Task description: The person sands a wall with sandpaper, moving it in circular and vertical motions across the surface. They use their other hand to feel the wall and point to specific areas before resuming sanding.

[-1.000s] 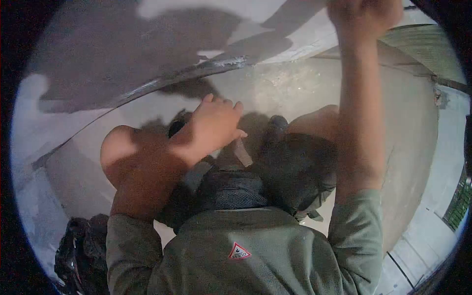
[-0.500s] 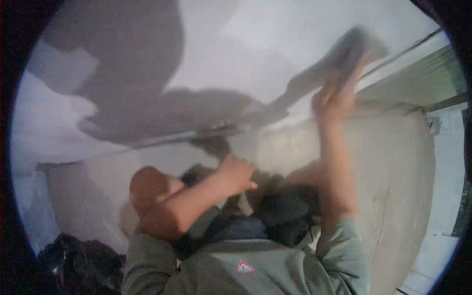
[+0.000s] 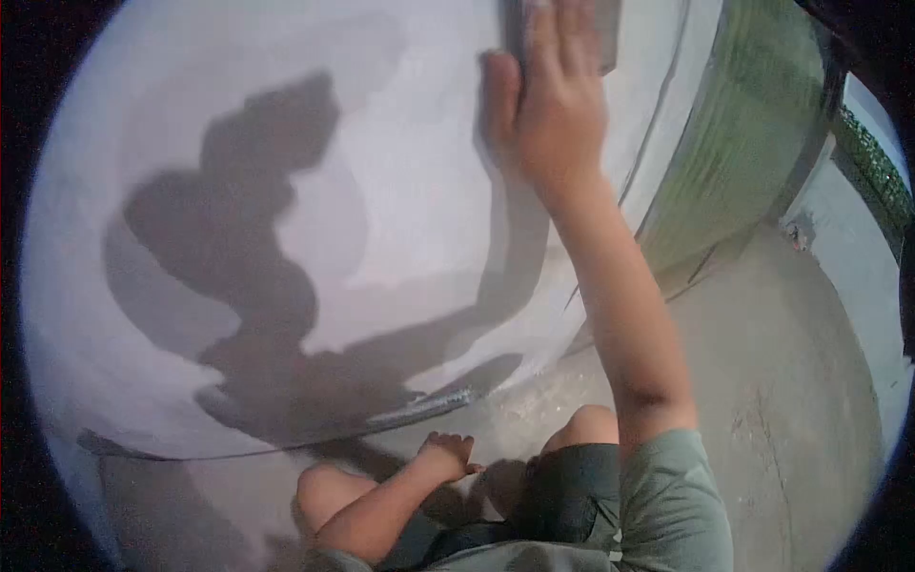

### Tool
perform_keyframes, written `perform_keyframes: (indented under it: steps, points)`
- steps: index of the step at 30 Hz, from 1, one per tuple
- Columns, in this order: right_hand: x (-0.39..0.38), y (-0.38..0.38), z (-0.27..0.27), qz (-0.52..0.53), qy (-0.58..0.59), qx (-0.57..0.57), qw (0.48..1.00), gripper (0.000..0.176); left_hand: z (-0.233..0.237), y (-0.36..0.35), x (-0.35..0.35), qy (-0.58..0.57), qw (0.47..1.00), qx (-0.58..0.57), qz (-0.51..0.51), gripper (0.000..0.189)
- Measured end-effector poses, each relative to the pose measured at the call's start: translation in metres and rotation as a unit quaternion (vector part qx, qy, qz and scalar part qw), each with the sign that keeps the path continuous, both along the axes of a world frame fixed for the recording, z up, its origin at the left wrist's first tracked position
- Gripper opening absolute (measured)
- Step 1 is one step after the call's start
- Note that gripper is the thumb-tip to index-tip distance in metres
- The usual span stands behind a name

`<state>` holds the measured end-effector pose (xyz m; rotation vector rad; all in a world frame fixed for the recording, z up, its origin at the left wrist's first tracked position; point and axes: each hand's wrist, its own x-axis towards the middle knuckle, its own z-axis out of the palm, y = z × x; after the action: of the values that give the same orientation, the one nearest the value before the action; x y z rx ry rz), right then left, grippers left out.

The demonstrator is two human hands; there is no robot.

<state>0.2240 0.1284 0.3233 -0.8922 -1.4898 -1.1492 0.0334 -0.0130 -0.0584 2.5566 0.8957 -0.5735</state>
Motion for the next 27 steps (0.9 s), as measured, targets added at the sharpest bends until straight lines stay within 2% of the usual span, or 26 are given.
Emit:
perform_keyframes:
  steps: [1,3,5,7,9,11,12,13,15,16,19,20,23,25,27]
  points:
    - [0.000,-0.001,0.009,-0.001,-0.003,0.013,1.000,0.058,0.002,0.003,0.001,0.032,0.999,-0.022,0.001,0.070]
    - [-0.001,-0.001,0.021,0.044,-0.083,-0.022,0.995,0.057,-0.008,0.007,0.000,0.014,1.000,-0.012,0.008,0.070]
    - [0.012,-0.014,0.050,0.059,-0.096,-0.019,0.993,0.060,0.000,0.004,0.002,0.014,1.000,-0.028,0.002,0.071]
    - [0.022,-0.020,0.070,-0.028,-0.165,-0.028,0.985,0.065,-0.003,0.002,-0.001,0.000,1.000,-0.012,0.004,0.072]
    - [0.023,-0.019,0.087,-0.003,-0.149,-0.047,0.988,0.068,0.001,0.003,0.000,0.011,0.999,-0.031,-0.005,0.072]
    - [0.020,-0.021,0.099,-0.020,-0.068,-0.011,0.997,0.072,0.004,0.006,-0.002,0.017,0.999,-0.046,-0.009,0.070]
    - [0.020,-0.023,0.100,0.040,-0.027,-0.027,0.998,0.065,-0.007,0.007,-0.004,-0.006,0.999,-0.031,-0.009,0.069]
    - [0.023,-0.018,0.103,0.039,-0.029,-0.024,0.999,0.065,-0.011,0.006,-0.006,-0.030,0.999,-0.017,-0.010,0.067]
    - [0.037,0.005,0.103,0.036,-0.002,0.084,0.996,0.052,-0.005,0.004,-0.010,-0.053,0.998,-0.008,-0.017,0.067]
    - [0.036,0.010,0.099,0.027,0.027,0.088,0.995,0.053,-0.003,0.003,-0.010,-0.076,0.997,-0.002,-0.022,0.068]
    - [0.024,0.008,0.082,-0.013,-0.010,0.078,0.997,0.052,-0.013,0.003,-0.010,-0.062,0.998,-0.002,-0.009,0.068]
    - [0.024,0.003,0.081,0.014,-0.067,0.052,0.996,0.049,-0.015,0.003,-0.010,-0.061,0.998,0.003,-0.013,0.068]
    - [0.044,-0.010,0.098,0.028,-0.090,0.027,0.995,0.047,-0.024,0.008,-0.011,-0.022,1.000,-0.015,-0.012,0.071]
    - [0.063,0.005,0.118,0.032,0.036,0.064,0.997,0.044,-0.032,0.008,-0.016,-0.096,0.995,-0.012,-0.001,0.073]
    - [0.063,0.011,0.134,0.046,0.143,0.091,0.985,0.045,-0.007,0.002,-0.015,-0.094,0.996,-0.001,-0.007,0.075]
